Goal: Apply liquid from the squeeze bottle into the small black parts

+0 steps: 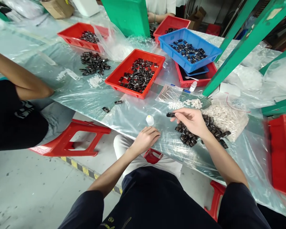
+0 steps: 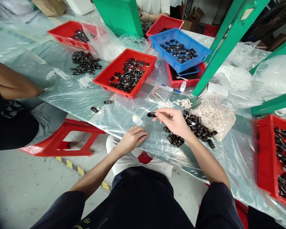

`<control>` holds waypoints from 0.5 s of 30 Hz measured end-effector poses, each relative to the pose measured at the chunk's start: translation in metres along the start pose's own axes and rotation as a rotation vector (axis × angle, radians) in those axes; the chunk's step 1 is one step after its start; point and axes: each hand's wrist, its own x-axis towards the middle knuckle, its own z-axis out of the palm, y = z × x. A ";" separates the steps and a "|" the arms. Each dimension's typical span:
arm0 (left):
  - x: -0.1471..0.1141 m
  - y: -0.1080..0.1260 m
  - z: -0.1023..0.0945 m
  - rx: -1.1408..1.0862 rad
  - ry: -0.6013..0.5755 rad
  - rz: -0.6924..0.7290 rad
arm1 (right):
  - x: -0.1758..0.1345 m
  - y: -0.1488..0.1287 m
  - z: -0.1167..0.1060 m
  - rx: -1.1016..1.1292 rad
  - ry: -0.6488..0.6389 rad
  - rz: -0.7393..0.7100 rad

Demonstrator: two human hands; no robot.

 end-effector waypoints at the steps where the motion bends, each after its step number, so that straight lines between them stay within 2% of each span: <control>1: 0.000 0.003 -0.004 -0.105 0.028 -0.038 | 0.000 0.000 0.000 0.000 -0.005 0.001; 5: 0.009 0.016 -0.023 -0.600 0.288 -0.273 | -0.001 0.003 0.005 0.001 -0.028 -0.009; 8: 0.024 0.026 -0.036 -0.884 0.463 -0.426 | -0.003 0.003 0.008 -0.012 -0.032 -0.014; 11: 0.039 0.034 -0.044 -1.054 0.492 -0.487 | -0.004 0.001 0.009 -0.034 -0.047 -0.029; 15: 0.051 0.041 -0.046 -1.213 0.480 -0.476 | -0.006 -0.001 0.007 -0.026 -0.084 -0.049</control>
